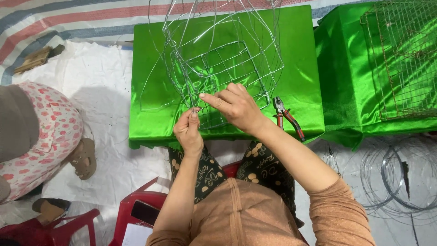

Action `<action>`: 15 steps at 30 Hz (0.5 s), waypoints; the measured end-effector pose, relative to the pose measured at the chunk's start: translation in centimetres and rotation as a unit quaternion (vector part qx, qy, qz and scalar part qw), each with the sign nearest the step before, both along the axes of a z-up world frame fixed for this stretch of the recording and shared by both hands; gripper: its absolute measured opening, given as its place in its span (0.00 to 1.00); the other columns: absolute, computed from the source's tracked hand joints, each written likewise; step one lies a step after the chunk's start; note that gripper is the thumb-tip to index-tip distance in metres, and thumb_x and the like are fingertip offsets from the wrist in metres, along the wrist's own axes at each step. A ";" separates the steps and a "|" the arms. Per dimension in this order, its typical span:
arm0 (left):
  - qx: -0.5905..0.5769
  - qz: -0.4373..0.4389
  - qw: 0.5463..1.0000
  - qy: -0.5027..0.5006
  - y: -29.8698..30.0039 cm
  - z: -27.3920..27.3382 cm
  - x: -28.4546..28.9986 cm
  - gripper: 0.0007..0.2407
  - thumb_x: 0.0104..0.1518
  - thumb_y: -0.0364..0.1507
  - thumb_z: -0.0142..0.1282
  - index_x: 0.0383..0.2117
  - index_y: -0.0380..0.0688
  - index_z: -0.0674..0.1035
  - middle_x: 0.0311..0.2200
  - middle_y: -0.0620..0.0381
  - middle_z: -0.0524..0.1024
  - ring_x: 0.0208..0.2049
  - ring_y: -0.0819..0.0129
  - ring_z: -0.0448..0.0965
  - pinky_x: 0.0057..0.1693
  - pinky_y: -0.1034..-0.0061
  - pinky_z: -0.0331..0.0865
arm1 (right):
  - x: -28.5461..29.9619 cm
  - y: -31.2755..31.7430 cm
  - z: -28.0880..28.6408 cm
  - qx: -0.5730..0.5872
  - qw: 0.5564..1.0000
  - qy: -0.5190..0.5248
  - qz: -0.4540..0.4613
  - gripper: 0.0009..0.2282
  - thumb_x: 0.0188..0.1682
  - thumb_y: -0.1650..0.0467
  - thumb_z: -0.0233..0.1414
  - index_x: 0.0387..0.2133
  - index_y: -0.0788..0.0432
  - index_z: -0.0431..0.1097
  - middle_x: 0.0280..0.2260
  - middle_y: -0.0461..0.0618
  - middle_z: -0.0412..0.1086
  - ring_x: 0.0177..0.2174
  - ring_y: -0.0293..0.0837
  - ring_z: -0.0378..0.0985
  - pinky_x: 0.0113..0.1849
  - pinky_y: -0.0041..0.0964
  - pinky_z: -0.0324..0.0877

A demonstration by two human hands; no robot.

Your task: Assembling a wire cage by joining mesh panels with wire using pliers.

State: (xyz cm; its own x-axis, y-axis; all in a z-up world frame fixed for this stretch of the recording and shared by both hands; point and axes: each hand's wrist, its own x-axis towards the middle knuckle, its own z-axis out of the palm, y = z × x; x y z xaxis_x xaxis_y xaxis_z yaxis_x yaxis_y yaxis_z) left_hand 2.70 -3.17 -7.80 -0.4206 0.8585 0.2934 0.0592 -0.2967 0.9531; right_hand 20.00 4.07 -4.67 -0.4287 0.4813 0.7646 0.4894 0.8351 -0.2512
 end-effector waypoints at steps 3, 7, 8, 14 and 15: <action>0.010 -0.037 0.999 -0.025 0.1 -0.7 -0.9 0.07 0.63 0.25 0.55 0.34 0.33 0.84 0.17 0.54 0.72 0.23 0.71 0.70 0.37 0.74 0.69 | -0.1 0.0 0.2 -0.003 1.000 -0.006 -0.002 0.19 0.56 0.73 0.52 0.60 0.42 0.70 0.28 0.43 0.70 0.28 0.41 0.63 0.33 0.35 0.65; 0.006 -0.056 0.995 0.086 -0.5 3.3 -2.5 0.08 0.64 0.26 0.55 0.29 0.36 0.83 0.25 0.49 0.77 0.32 0.65 0.76 0.44 0.69 0.71 | -0.5 -0.3 0.2 -0.001 1.000 -0.008 -0.002 0.20 0.56 0.74 0.51 0.60 0.42 0.69 0.28 0.43 0.69 0.28 0.41 0.63 0.33 0.35 0.66; 0.035 0.010 0.979 0.200 -0.8 3.8 -3.0 0.07 0.63 0.29 0.58 0.37 0.37 0.81 0.32 0.49 0.75 0.39 0.61 0.75 0.50 0.66 0.69 | -0.6 -0.3 0.1 -0.008 1.000 -0.008 0.000 0.20 0.56 0.74 0.51 0.60 0.42 0.70 0.27 0.43 0.70 0.28 0.41 0.63 0.33 0.34 0.65; 0.045 -0.055 0.910 0.408 0.6 8.9 -4.0 0.24 0.57 0.37 0.65 0.54 0.35 0.72 0.48 0.44 0.75 0.55 0.48 0.71 0.63 0.52 0.56 | -0.9 -0.5 -0.6 -0.019 1.000 -0.018 0.013 0.19 0.56 0.74 0.51 0.60 0.42 0.69 0.28 0.44 0.70 0.28 0.41 0.64 0.33 0.34 0.66; 0.008 -0.139 0.905 0.403 1.1 10.0 -4.1 0.22 0.55 0.35 0.68 0.52 0.37 0.74 0.44 0.48 0.79 0.53 0.49 0.74 0.60 0.53 0.55 | -0.8 -0.5 -0.5 -0.037 0.999 -0.028 0.015 0.20 0.57 0.73 0.50 0.61 0.41 0.69 0.28 0.45 0.71 0.29 0.40 0.64 0.33 0.33 0.66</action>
State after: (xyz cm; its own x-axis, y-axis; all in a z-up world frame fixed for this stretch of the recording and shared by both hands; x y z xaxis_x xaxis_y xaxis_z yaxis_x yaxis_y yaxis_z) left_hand -1.44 -2.05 2.20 0.1664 0.8910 0.4223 0.6545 -0.4202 0.6285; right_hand 19.19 3.58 -5.14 -0.4846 0.5229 0.7012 0.4803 0.8290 -0.2864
